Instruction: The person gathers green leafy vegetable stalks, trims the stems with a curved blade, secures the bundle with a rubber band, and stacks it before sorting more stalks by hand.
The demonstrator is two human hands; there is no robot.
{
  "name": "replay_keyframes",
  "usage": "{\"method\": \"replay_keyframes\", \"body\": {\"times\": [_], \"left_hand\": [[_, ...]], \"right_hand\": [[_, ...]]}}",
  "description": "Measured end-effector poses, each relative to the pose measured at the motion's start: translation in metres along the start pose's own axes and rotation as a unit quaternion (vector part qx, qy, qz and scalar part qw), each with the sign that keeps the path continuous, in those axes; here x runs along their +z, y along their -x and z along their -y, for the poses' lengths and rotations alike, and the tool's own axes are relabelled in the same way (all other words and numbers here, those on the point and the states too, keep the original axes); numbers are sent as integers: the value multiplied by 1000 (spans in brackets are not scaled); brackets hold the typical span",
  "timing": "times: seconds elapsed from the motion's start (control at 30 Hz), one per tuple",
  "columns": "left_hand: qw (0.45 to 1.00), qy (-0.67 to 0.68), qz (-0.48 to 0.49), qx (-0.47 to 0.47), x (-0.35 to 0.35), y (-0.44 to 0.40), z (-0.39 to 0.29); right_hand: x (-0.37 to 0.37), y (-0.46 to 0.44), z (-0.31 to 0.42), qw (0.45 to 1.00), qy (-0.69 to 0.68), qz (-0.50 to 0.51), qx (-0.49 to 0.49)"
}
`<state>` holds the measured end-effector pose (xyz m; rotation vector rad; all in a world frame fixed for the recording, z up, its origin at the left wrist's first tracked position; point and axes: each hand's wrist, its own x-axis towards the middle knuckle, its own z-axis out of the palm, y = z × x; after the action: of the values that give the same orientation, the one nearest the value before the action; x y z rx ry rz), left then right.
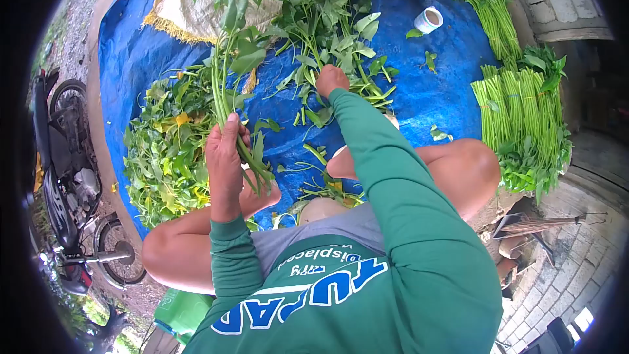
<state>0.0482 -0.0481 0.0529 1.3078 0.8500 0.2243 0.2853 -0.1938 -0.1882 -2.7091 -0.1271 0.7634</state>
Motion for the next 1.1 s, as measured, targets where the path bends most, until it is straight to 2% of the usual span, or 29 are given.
{"method": "replay_keyframes", "body": {"times": [0.07,0.17,0.2,0.3,0.33,0.43,0.47,0.57,0.7,0.8,0.83,0.87,0.9,0.97,1.0,1.03,1.1], "left_hand": [[1000,12,-6,-9,-1,0,-1],[1000,15,-9,-18,-4,-3,-7],[1000,14,-9,-15,-5,-4,-6],[1000,14,-24,6,-6,-6,1],[999,14,-32,17,-5,-7,2],[998,18,-45,51,0,-4,0],[997,0,-45,67,0,-3,2],[993,-41,-45,103,1,3,7],[984,-87,-54,149,7,17,6],[973,-137,-52,178,7,28,6],[980,-113,-20,162,6,29,7],[985,-90,12,145,6,28,8],[989,-67,44,123,6,29,10],[994,-17,71,87,10,30,5],[995,7,80,62,8,34,6],[995,36,79,51,5,39,9],[991,99,83,39,4,38,12]], "right_hand": [[-7,-15,-6,999,10,43,-2],[-55,-11,-15,986,-107,109,-71],[-77,1,-13,976,-148,104,-119],[-128,39,-5,907,-377,165,-96],[-151,63,7,893,-398,185,-96],[-172,99,17,885,-422,118,-154],[-176,112,20,891,-412,68,-179],[-186,157,31,880,-427,6,-208],[-187,206,40,904,-373,-68,-197],[-181,235,53,902,-370,-95,-202],[-178,241,57,904,-363,-100,-201],[-172,245,60,905,-346,-70,-238],[-166,250,65,883,-389,11,-262],[-151,264,75,813,-468,184,-294],[-133,251,68,840,-395,188,-320],[-139,270,80,808,-473,288,-201],[-135,270,80,867,-361,265,-219]]}}
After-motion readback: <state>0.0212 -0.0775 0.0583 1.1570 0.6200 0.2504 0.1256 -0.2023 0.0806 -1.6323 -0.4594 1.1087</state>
